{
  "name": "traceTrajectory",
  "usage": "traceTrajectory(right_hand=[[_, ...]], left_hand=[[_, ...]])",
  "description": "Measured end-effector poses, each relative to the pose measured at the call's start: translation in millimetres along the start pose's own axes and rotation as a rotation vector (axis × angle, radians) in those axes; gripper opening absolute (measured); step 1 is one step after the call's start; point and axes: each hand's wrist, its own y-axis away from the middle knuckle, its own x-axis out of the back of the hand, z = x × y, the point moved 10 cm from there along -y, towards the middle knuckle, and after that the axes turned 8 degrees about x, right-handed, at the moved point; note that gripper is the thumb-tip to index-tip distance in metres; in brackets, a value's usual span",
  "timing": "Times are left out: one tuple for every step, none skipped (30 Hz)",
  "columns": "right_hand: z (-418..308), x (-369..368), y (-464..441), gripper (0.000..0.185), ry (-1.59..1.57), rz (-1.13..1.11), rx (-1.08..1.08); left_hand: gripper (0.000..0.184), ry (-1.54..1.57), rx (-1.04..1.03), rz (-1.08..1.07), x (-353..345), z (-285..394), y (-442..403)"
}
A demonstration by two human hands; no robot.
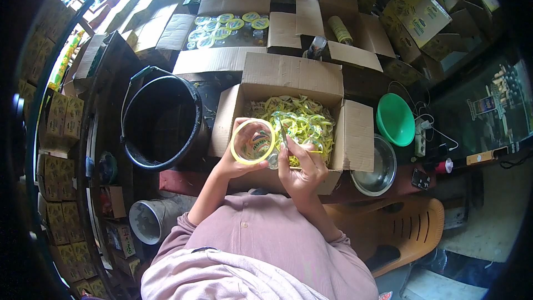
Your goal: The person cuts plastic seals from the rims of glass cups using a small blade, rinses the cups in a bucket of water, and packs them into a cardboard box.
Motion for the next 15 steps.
traceTrajectory(right_hand=[[0, 0, 0, 0.027, -0.004, -0.001, -0.009], [0, 0, 0, 0.027, -0.008, -0.002, -0.018], [-1, 1, 0, 0.026, -0.007, -0.001, -0.002], [-1, 1, -1, 0.026, -0.005, 0.0, 0.015], [0, 1, -2, 0.025, -0.003, 0.0, 0.031], [12, 3, -3, 0.024, -0.098, 0.018, -0.061], [27, 6, -4, 0.024, -0.193, 0.035, -0.153], [42, 8, -4, 0.023, -0.287, 0.05, -0.247], [53, 7, -4, 0.027, -0.409, 0.065, -0.32], [64, 6, -4, 0.031, -0.531, 0.081, -0.391], [73, 1, -4, 0.038, -0.535, 0.011, -0.415], [84, -5, -1, 0.045, -0.539, -0.061, -0.44], [97, -22, 9, 0.052, -0.437, -0.258, -0.495], [109, -37, 23, 0.06, -0.332, -0.453, -0.546], [113, -44, 31, 0.07, -0.077, -0.646, -0.499]], left_hand=[[0.076, 0.065, 0.007, 0.003, 1, -1, 0], [0.075, 0.129, 0.013, 0.006, 1, -1, 0], [0.074, 0.194, 0.019, 0.007, 1, -2, 0], [0.073, 0.184, 0.031, 0.017, 2, -2, -1], [0.071, 0.175, 0.043, 0.028, 3, -1, -1], [0.07, 0.165, 0.054, 0.04, 5, -2, 0], [0.07, 0.17, 0.056, 0.054, 8, -3, 0], [0.07, 0.147, 0.046, 0.059, 9, -1, 0], [0.071, 0.125, 0.036, 0.062, 11, 1, 0], [0.071, 0.103, 0.025, 0.064, 12, 3, -1], [0.073, 0.112, 0.001, 0.065, 13, 6, -1], [0.073, 0.105, -0.021, 0.081, 15, 9, -1], [0.074, 0.099, -0.041, 0.096, 16, 12, 1], [0.074, 0.093, -0.062, 0.11, 17, 15, 2], [0.075, 0.018, -0.053, 0.098, 18, 13, 2]])
